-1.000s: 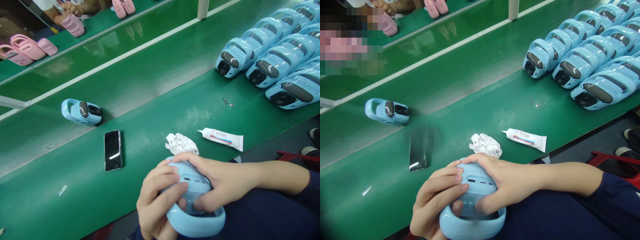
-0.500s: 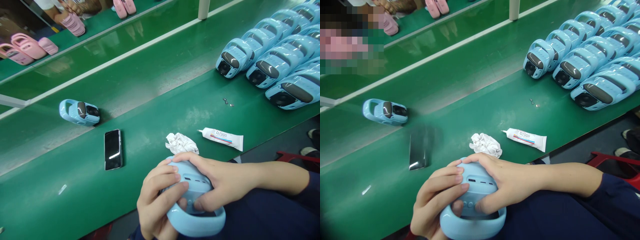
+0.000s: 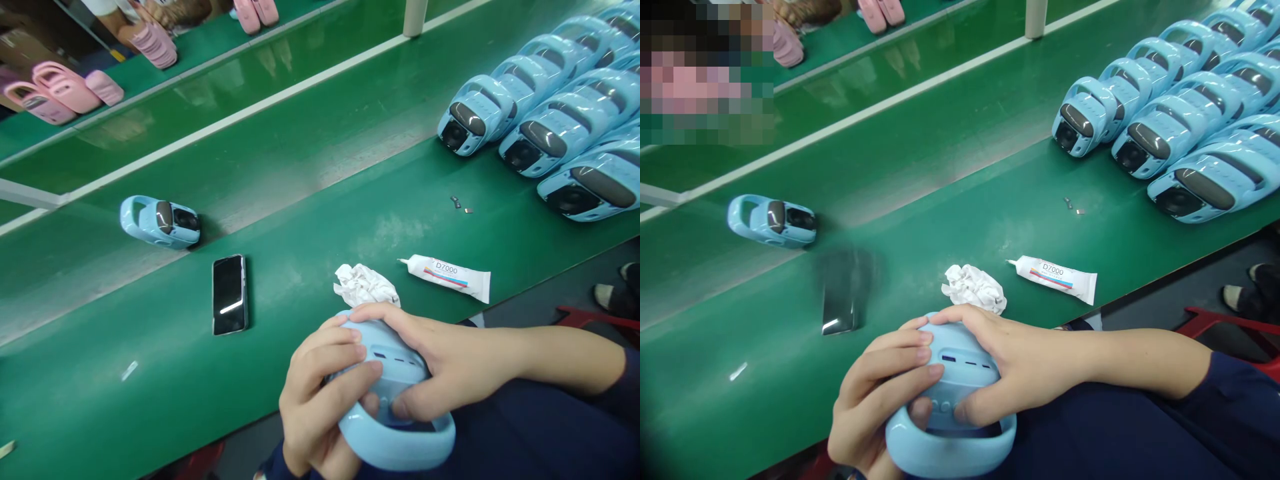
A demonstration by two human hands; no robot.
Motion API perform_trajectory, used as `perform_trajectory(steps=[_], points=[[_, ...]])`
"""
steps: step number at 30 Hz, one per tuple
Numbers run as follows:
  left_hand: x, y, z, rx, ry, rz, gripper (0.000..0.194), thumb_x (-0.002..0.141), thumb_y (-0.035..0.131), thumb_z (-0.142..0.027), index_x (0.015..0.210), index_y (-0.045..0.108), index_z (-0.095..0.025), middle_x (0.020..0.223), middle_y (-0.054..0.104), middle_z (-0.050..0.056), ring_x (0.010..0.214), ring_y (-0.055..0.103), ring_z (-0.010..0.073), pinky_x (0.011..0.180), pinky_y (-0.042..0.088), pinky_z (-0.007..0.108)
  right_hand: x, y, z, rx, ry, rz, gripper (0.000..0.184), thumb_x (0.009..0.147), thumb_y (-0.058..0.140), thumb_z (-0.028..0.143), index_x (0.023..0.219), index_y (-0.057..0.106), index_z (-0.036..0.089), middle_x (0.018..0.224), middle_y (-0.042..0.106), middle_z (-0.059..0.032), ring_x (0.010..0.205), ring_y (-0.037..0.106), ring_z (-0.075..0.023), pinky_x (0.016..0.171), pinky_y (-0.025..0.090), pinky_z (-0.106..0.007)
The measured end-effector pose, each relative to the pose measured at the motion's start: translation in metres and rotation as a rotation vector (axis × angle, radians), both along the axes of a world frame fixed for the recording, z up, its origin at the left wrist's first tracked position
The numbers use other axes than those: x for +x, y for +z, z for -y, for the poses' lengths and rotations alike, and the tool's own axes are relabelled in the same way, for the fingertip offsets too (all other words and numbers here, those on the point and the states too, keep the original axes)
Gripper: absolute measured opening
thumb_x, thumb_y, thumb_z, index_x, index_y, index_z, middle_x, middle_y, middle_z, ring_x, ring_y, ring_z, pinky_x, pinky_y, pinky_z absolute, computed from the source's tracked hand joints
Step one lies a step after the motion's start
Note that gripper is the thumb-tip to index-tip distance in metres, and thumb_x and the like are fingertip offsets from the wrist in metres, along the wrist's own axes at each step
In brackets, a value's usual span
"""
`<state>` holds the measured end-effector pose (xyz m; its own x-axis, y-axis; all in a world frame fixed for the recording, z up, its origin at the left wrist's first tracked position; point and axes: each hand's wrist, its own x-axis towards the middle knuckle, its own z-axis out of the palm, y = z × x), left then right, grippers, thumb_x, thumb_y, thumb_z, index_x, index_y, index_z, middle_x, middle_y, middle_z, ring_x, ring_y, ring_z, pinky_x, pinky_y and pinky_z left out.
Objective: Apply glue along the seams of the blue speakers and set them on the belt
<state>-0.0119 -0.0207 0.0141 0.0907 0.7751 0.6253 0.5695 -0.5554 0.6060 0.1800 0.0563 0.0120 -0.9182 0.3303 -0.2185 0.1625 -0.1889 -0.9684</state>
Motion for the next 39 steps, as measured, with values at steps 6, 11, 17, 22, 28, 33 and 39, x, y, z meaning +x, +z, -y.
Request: perform_trajectory(steps=[6, 11, 17, 22, 28, 33, 39], points=[[0.0, 0.0, 0.0, -0.018, -0.018, -0.016, 0.016, 0.092, 0.055, -0.026, 0.086, 0.068, -0.018, 0.086, 0.063, 0.003, 0.085, 0.067, 0.0211, 0.082, 0.063, 0.045, 0.001, -0.002, 0.001, -0.001, -0.008, 0.01, 0.091, 0.075, 0.075, 0.027, 0.15, 0.022, 0.029, 0.152, 0.032, -0.0084, 0.138, 0.038, -0.0269, 0.113, 0.035, -0.041], [0.001, 0.003, -0.004, -0.02, -0.021, -0.011, 0.015, 0.091, 0.055, -0.026, 0.087, 0.068, -0.02, 0.088, 0.062, 0.003, 0.085, 0.066, 0.0206, 0.083, 0.062, 0.044, 0.008, 0.001, -0.005, 0.067, 0.002, -0.029, 0.088, 0.085, 0.068, 0.033, 0.153, 0.013, 0.023, 0.158, 0.022, -0.0132, 0.145, 0.028, -0.0277, 0.117, 0.029, -0.045], [0.001, 0.008, -0.019, -0.07, -0.217, 0.016, 0.017, 0.087, 0.056, -0.026, 0.079, 0.07, -0.021, 0.106, 0.059, 0.006, 0.089, 0.066, 0.0201, 0.08, 0.062, 0.038, -0.018, 0.019, -0.023, 0.385, -0.278, -0.323, 0.043, 0.091, 0.062, 0.026, 0.131, 0.052, 0.017, 0.134, 0.059, -0.0092, 0.127, 0.053, -0.0172, 0.106, 0.043, -0.03], [0.007, 0.011, -0.019, -0.101, -0.233, 0.001, 0.015, 0.079, 0.055, -0.017, 0.074, 0.069, -0.021, 0.113, 0.057, 0.005, 0.093, 0.066, 0.0218, 0.079, 0.061, 0.039, -0.04, 0.018, -0.029, 0.604, -0.329, -0.463, 0.019, 0.088, 0.06, 0.02, 0.105, 0.064, 0.012, 0.1, 0.072, -0.0073, 0.094, 0.066, -0.0134, 0.089, 0.051, -0.026], [0.011, 0.015, -0.022, -0.103, -0.254, 0.038, 0.013, 0.079, 0.054, -0.021, 0.07, 0.064, -0.023, 0.1, 0.062, 0.006, 0.089, 0.067, 0.0217, 0.077, 0.063, 0.038, -0.046, 0.009, -0.024, 0.5, -0.43, -0.57, 0.011, 0.087, 0.062, 0.024, 0.093, 0.067, 0.015, 0.08, 0.07, -0.005, 0.08, 0.068, -0.0152, 0.077, 0.054, -0.027], [0.014, 0.016, -0.028, -0.074, -0.304, 0.022, 0.017, 0.077, 0.049, -0.021, 0.066, 0.063, -0.022, 0.086, 0.065, 0.009, 0.084, 0.069, 0.0232, 0.073, 0.063, 0.038, -0.05, 0.01, -0.02, 0.376, -0.47, -0.582, 0.004, 0.083, 0.065, 0.021, 0.083, 0.066, 0.017, 0.078, 0.069, -0.0051, 0.077, 0.068, -0.014, 0.075, 0.055, -0.024], [0.02, 0.011, -0.022, -0.04, -0.23, 0.072, 0.01, 0.064, 0.049, -0.014, 0.061, 0.057, -0.021, 0.088, 0.061, 0.008, 0.077, 0.066, 0.0206, 0.066, 0.062, 0.034, -0.053, 0.01, -0.019, 0.328, -0.493, -0.607, 0.001, 0.08, 0.065, 0.019, 0.081, 0.065, 0.018, 0.078, 0.07, -0.0046, 0.076, 0.067, -0.0131, 0.074, 0.055, -0.023]])
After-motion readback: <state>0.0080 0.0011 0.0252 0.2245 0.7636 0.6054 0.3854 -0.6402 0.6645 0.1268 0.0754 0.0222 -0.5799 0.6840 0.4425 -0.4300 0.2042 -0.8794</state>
